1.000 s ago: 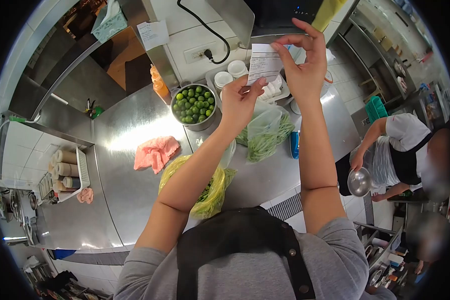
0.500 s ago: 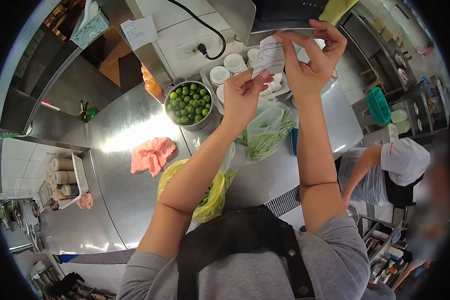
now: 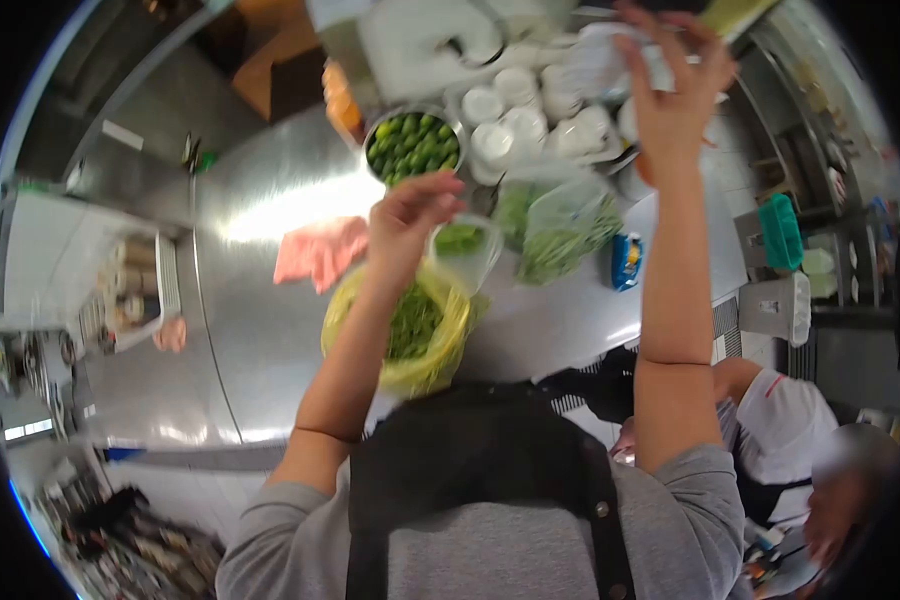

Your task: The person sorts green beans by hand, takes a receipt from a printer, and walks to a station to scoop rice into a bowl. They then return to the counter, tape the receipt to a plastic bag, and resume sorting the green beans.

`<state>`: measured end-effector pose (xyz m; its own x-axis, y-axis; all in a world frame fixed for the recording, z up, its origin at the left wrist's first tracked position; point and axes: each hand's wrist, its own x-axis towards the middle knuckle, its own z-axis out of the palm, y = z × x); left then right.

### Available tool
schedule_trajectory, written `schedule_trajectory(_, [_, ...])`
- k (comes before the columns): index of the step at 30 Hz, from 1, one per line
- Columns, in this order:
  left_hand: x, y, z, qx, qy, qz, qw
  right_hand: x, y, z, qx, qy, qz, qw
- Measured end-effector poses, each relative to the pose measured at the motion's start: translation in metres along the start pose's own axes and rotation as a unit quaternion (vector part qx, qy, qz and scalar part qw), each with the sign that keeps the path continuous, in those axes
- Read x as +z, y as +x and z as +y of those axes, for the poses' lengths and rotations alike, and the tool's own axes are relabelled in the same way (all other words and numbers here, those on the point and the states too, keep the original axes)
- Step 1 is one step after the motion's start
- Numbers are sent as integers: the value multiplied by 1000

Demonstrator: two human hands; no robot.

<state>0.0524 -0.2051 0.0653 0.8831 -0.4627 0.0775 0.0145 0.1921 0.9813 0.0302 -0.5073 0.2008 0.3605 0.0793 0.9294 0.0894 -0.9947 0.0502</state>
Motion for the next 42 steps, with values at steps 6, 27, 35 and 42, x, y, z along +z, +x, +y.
schedule_trajectory(6, [-173,-101,-17,-41,118,288,950,-18,-96,-82,120,59,-31,991])
schedule_trajectory(27, [-213,17,-165,-90,323,245,910,-66,-137,-162,143,162,-196,957])
schedule_trajectory(35, [-268,-40,-142,-67,309,344,884,-27,-152,-230,180,359,-279,872])
schedule_trajectory(42, [-329,-168,-119,-130,308,541,772,62,-105,-346,-61,387,-404,826])
